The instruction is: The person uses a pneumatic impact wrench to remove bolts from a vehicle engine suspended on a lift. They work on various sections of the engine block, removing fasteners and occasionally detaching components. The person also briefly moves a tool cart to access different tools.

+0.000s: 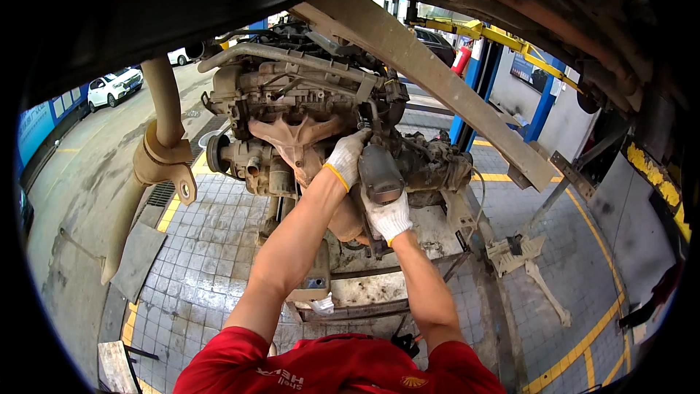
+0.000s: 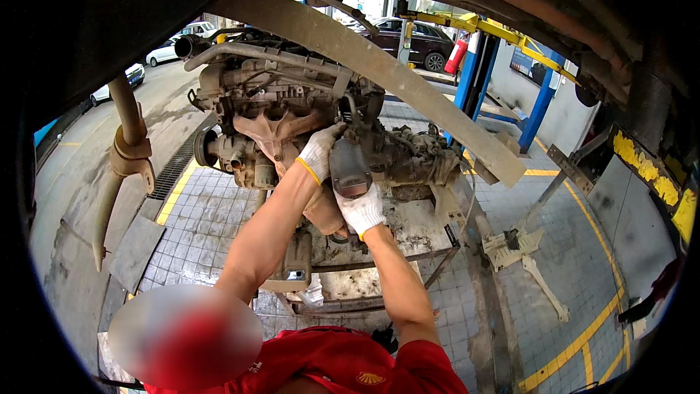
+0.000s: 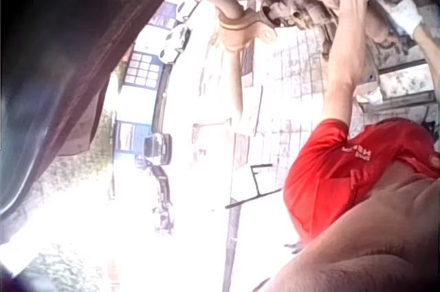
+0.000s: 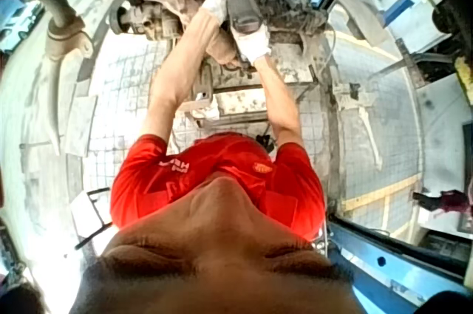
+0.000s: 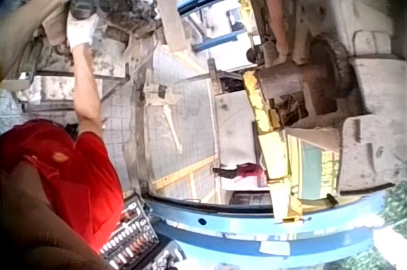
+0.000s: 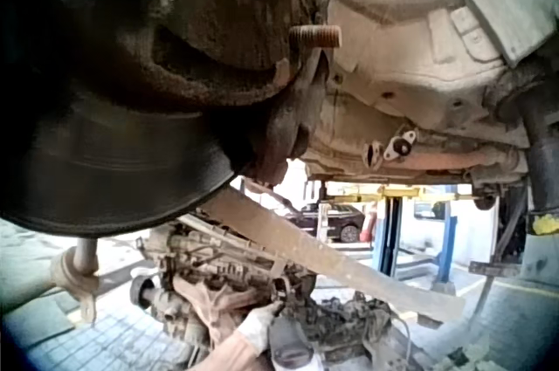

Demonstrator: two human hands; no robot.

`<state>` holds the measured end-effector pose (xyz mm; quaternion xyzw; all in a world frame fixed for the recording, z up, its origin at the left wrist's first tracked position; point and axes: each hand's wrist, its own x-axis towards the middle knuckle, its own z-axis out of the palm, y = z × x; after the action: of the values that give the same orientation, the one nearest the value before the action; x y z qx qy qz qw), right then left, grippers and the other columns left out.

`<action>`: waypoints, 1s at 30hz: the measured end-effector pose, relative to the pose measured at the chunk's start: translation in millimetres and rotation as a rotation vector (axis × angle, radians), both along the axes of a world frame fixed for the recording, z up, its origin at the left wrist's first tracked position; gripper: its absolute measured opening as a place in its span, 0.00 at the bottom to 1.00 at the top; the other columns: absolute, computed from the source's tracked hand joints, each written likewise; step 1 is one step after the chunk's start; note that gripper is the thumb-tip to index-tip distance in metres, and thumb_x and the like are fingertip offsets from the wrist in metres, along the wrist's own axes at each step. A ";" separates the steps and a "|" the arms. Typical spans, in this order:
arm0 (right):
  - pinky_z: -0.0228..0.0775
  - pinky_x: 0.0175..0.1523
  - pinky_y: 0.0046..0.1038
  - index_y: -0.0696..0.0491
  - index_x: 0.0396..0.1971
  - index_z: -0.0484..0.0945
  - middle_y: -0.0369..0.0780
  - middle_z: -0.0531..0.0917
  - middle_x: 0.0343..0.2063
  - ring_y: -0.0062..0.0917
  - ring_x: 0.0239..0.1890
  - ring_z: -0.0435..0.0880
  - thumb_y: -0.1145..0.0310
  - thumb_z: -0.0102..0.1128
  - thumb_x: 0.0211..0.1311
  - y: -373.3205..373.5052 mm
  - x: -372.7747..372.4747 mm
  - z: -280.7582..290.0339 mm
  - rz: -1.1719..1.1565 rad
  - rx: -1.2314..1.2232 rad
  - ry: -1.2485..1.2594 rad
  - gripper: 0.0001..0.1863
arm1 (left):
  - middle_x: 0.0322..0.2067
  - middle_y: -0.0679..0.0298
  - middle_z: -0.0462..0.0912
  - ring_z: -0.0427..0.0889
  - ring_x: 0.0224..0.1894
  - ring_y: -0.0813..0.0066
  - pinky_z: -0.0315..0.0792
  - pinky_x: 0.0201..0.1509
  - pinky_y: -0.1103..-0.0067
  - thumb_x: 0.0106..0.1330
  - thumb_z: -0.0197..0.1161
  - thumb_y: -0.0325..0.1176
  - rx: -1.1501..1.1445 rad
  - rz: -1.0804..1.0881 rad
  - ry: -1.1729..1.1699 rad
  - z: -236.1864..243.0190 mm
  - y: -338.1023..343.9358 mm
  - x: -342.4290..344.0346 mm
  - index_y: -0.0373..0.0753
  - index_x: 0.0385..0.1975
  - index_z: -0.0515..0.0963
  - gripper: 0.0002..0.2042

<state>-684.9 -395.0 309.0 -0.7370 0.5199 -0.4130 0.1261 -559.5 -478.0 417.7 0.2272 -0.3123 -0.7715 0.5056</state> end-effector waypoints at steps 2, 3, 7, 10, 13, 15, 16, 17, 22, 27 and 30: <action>0.68 0.68 0.38 0.54 0.61 0.72 0.42 0.80 0.59 0.35 0.61 0.78 0.59 0.53 0.70 -13.9 2.5 -15.9 0.178 0.071 -0.467 0.23 | 0.28 0.61 0.84 0.82 0.24 0.66 0.79 0.30 0.71 0.76 0.55 0.37 -0.010 0.008 0.011 -1.9 -6.1 -1.1 0.37 0.38 0.78 0.11; 0.68 0.68 0.38 0.54 0.61 0.72 0.43 0.79 0.60 0.35 0.62 0.77 0.59 0.52 0.71 -13.3 0.2 -15.4 0.271 0.156 -0.671 0.23 | 0.28 0.62 0.84 0.82 0.24 0.66 0.79 0.30 0.71 0.76 0.55 0.38 -0.005 0.009 0.005 -1.4 -5.6 -4.8 0.38 0.38 0.78 0.11; 0.64 0.69 0.37 0.51 0.63 0.70 0.42 0.78 0.62 0.37 0.65 0.73 0.55 0.53 0.73 -10.7 6.5 -9.9 0.483 0.304 -1.252 0.24 | 0.27 0.62 0.84 0.82 0.24 0.66 0.79 0.30 0.71 0.77 0.55 0.39 -0.002 0.033 -0.008 -1.6 -5.9 -7.3 0.38 0.38 0.78 0.11; 0.65 0.68 0.36 0.53 0.63 0.70 0.42 0.79 0.61 0.37 0.63 0.75 0.55 0.56 0.72 8.7 15.8 8.1 0.199 0.098 -0.665 0.25 | 0.26 0.63 0.83 0.80 0.24 0.69 0.76 0.29 0.72 0.76 0.54 0.36 -0.008 0.084 -0.032 -2.0 -10.7 -3.8 0.38 0.38 0.81 0.11; 0.67 0.66 0.36 0.55 0.61 0.72 0.43 0.79 0.61 0.37 0.62 0.76 0.56 0.56 0.72 -25.0 5.3 -28.0 0.352 0.047 -0.890 0.24 | 0.26 0.63 0.82 0.80 0.24 0.69 0.77 0.28 0.71 0.75 0.55 0.38 0.017 0.075 -0.024 1.3 -10.2 -10.3 0.38 0.37 0.81 0.11; 0.70 0.64 0.36 0.56 0.59 0.73 0.44 0.79 0.60 0.36 0.61 0.77 0.57 0.56 0.72 -46.0 -7.9 -58.0 0.574 0.106 -1.227 0.23 | 0.26 0.63 0.82 0.80 0.24 0.69 0.77 0.28 0.71 0.76 0.54 0.38 0.031 0.069 -0.021 8.2 -1.4 -20.3 0.38 0.37 0.80 0.11; 0.71 0.63 0.36 0.56 0.58 0.74 0.44 0.79 0.60 0.35 0.61 0.77 0.58 0.56 0.72 -52.3 -14.9 -68.8 0.575 0.082 -1.213 0.22 | 0.26 0.63 0.82 0.80 0.24 0.70 0.77 0.28 0.72 0.77 0.54 0.38 0.035 0.064 -0.019 13.1 2.9 -25.7 0.38 0.38 0.80 0.11; 0.72 0.61 0.36 0.56 0.57 0.75 0.44 0.80 0.59 0.35 0.60 0.77 0.58 0.56 0.72 -56.7 -24.5 -79.8 0.350 -0.035 -0.835 0.22 | 0.26 0.63 0.82 0.79 0.24 0.71 0.77 0.27 0.73 0.77 0.54 0.37 0.016 0.037 0.019 16.2 8.7 -30.0 0.38 0.38 0.79 0.11; 0.71 0.61 0.36 0.50 0.54 0.79 0.46 0.84 0.53 0.37 0.57 0.81 0.44 0.54 0.66 -7.5 1.0 -16.4 -0.168 0.034 0.157 0.28 | 0.27 0.61 0.81 0.77 0.22 0.73 0.76 0.25 0.77 0.78 0.54 0.36 0.016 0.037 0.154 -4.1 -14.5 2.7 0.37 0.38 0.77 0.09; 0.71 0.63 0.36 0.55 0.60 0.73 0.46 0.80 0.58 0.36 0.59 0.79 0.56 0.57 0.68 -20.2 -16.2 -36.5 -0.020 0.187 -0.225 0.26 | 0.26 0.60 0.81 0.77 0.21 0.70 0.76 0.24 0.77 0.79 0.50 0.35 0.015 0.055 0.062 -2.7 -25.9 -12.2 0.36 0.39 0.77 0.11; 0.69 0.66 0.39 0.56 0.66 0.67 0.43 0.75 0.65 0.37 0.63 0.76 0.61 0.52 0.72 -19.4 -14.5 -38.0 0.106 0.222 -0.294 0.26 | 0.28 0.56 0.84 0.83 0.24 0.65 0.82 0.28 0.72 0.79 0.45 0.33 -0.014 0.012 0.035 -0.9 -65.6 -3.3 0.35 0.40 0.78 0.14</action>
<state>-699.4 -414.5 271.0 -0.6769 0.4986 -0.4491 0.3026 -562.9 -543.6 416.8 0.2121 -0.3074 -0.7701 0.5172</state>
